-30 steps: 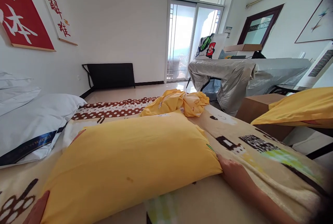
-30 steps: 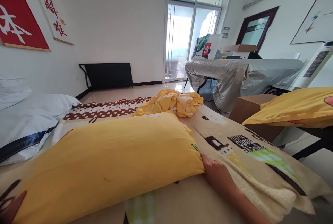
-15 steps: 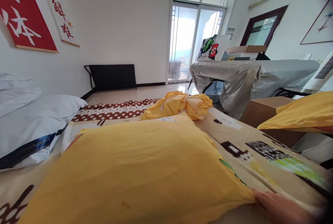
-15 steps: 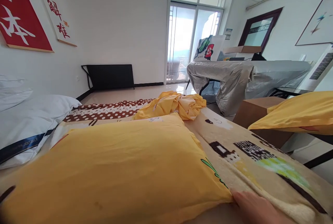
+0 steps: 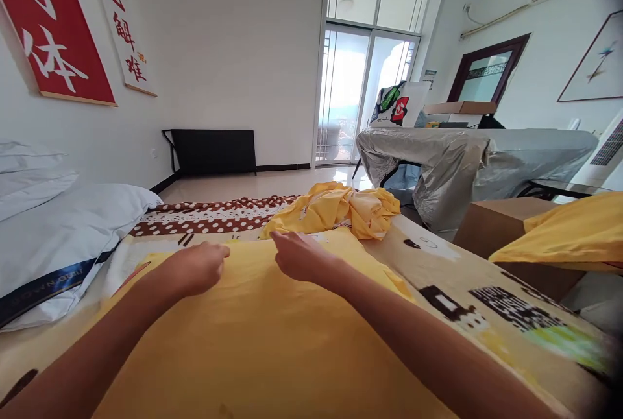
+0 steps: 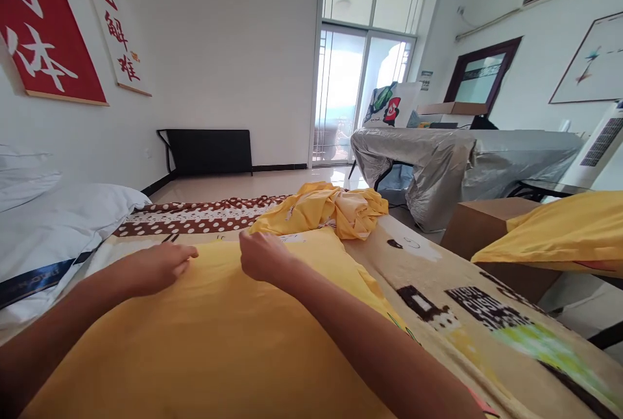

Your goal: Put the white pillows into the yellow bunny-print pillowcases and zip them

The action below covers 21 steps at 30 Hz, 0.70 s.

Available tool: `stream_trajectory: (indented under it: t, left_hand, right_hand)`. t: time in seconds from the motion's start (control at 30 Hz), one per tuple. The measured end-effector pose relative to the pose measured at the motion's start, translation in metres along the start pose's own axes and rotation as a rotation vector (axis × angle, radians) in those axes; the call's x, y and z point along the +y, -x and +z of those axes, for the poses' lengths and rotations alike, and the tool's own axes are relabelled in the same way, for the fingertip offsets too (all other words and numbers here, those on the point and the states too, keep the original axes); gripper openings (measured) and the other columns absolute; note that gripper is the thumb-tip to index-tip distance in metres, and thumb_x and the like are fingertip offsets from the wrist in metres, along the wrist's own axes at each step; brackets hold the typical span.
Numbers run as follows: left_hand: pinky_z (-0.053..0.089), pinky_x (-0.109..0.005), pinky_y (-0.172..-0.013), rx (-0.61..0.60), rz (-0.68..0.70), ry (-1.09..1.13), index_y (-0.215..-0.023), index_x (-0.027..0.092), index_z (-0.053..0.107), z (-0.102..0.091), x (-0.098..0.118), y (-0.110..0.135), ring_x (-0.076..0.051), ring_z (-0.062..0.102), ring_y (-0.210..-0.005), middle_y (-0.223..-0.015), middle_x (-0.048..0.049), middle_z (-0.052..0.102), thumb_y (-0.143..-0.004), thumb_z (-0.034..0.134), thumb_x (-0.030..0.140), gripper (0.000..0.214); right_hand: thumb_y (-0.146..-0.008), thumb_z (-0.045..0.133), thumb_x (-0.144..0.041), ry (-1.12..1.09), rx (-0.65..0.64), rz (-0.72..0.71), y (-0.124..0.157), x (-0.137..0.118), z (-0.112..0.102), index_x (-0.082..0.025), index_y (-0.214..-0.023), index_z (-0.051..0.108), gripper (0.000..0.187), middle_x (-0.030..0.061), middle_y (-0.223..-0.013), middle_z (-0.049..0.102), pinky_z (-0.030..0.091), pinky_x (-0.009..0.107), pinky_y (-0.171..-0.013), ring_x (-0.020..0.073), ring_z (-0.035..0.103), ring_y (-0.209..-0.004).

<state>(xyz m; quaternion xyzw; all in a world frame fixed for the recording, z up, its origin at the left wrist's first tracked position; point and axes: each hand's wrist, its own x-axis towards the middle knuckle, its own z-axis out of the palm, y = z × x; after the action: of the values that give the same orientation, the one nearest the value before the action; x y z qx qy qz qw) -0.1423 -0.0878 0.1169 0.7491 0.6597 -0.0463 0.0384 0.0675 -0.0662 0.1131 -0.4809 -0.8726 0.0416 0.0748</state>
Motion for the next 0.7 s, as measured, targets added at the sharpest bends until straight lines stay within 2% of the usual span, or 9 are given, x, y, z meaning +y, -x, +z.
stream_trajectory:
  t: [0.1, 0.17, 0.23, 0.3, 0.37, 0.47, 0.57, 0.63, 0.7]
  left_hand:
    - [0.046, -0.036, -0.084, -0.010, 0.045, 0.007, -0.100, 0.012, 0.067, -0.002, 0.026, -0.067, -0.028, 0.061, -0.101, -0.110, -0.0153, 0.066, -0.080, 0.040, 0.016, 0.034]
    - [0.046, -0.035, -0.085, -0.025, 0.054, 0.047, -0.104, 0.013, 0.066, 0.019, 0.027, -0.098, -0.028, 0.061, -0.104, -0.113, -0.0161, 0.066, -0.080, 0.041, 0.020, 0.035]
    - [0.045, -0.035, -0.089, -0.044, 0.070, 0.103, -0.112, 0.014, 0.063, 0.046, 0.017, -0.116, -0.026, 0.060, -0.108, -0.118, -0.0155, 0.064, -0.085, 0.035, 0.023, 0.040]
    - [0.042, -0.033, -0.094, -0.050, 0.098, 0.168, -0.116, 0.018, 0.061, 0.069, -0.002, -0.124, -0.023, 0.057, -0.113, -0.123, -0.0115, 0.062, -0.089, 0.026, 0.029, 0.045]
    - [0.042, -0.034, -0.094, -0.067, 0.106, 0.217, -0.112, 0.021, 0.062, 0.081, -0.025, -0.126, -0.023, 0.057, -0.112, -0.121, -0.0085, 0.064, -0.091, 0.022, 0.041, 0.050]
    - [0.043, -0.036, -0.096, -0.126, 0.058, 0.328, -0.110, 0.023, 0.065, 0.086, -0.065, -0.125, -0.025, 0.058, -0.111, -0.121, -0.0059, 0.064, -0.089, 0.020, 0.057, 0.059]
    - [0.035, -0.034, -0.106, -0.157, -0.018, 0.446, -0.118, 0.023, 0.063, 0.088, -0.101, -0.123, -0.024, 0.050, -0.124, -0.134, -0.0039, 0.056, -0.087, 0.023, 0.060, 0.063]
    - [0.035, -0.033, -0.106, -0.174, -0.063, 0.498, -0.117, 0.020, 0.065, 0.089, -0.118, -0.121, -0.025, 0.050, -0.124, -0.133, -0.0042, 0.056, -0.086, 0.027, 0.059, 0.062]
    - [0.042, -0.031, -0.100, -0.216, -0.092, 0.557, -0.106, 0.020, 0.070, 0.090, -0.128, -0.118, -0.025, 0.057, -0.116, -0.122, -0.0035, 0.064, -0.085, 0.031, 0.058, 0.059]
  right_hand:
    - [-0.080, 0.044, -0.014, 0.006, -0.113, 0.007, -0.069, -0.011, 0.030, -0.010, -0.109, 0.062, 0.035, 0.0163, -0.111, 0.066, 0.049, 0.044, -0.080, 0.0316, 0.062, -0.101]
    - [-0.084, 0.044, -0.019, -0.013, -0.154, -0.012, -0.093, -0.001, 0.055, -0.012, -0.107, 0.065, 0.033, 0.0164, -0.114, 0.065, 0.047, 0.048, -0.086, 0.0324, 0.061, -0.105]
    - [-0.090, 0.038, -0.025, -0.063, -0.186, -0.051, -0.105, 0.018, 0.077, -0.014, -0.112, 0.064, 0.036, 0.0154, -0.119, 0.063, 0.044, 0.047, -0.092, 0.0305, 0.059, -0.109]
    - [-0.094, 0.030, -0.036, -0.117, -0.210, -0.075, -0.109, 0.041, 0.091, -0.016, -0.116, 0.062, 0.043, 0.0138, -0.122, 0.062, 0.043, 0.046, -0.094, 0.0292, 0.058, -0.112]
    - [-0.093, 0.027, -0.048, -0.163, -0.246, -0.072, -0.110, 0.063, 0.095, -0.016, -0.116, 0.063, 0.053, 0.0140, -0.121, 0.062, 0.042, 0.047, -0.094, 0.0305, 0.057, -0.112]
    - [-0.091, 0.023, -0.060, -0.237, -0.295, -0.048, -0.108, 0.096, 0.092, -0.017, -0.116, 0.064, 0.064, 0.0137, -0.121, 0.062, 0.041, 0.046, -0.094, 0.0312, 0.056, -0.112]
    - [-0.089, 0.024, -0.065, -0.294, -0.308, 0.021, -0.101, 0.134, 0.089, -0.020, -0.111, 0.067, 0.066, 0.0102, -0.119, 0.063, 0.040, 0.042, -0.096, 0.0292, 0.056, -0.110]
    - [-0.088, 0.026, -0.066, -0.344, -0.310, 0.064, -0.094, 0.160, 0.090, -0.021, -0.103, 0.070, 0.064, 0.0075, -0.113, 0.066, 0.041, 0.039, -0.094, 0.0269, 0.059, -0.105]
    - [-0.087, 0.029, -0.067, -0.412, -0.313, 0.125, -0.086, 0.183, 0.092, -0.021, -0.096, 0.071, 0.063, 0.0061, -0.104, 0.069, 0.044, 0.037, -0.091, 0.0255, 0.062, -0.097]
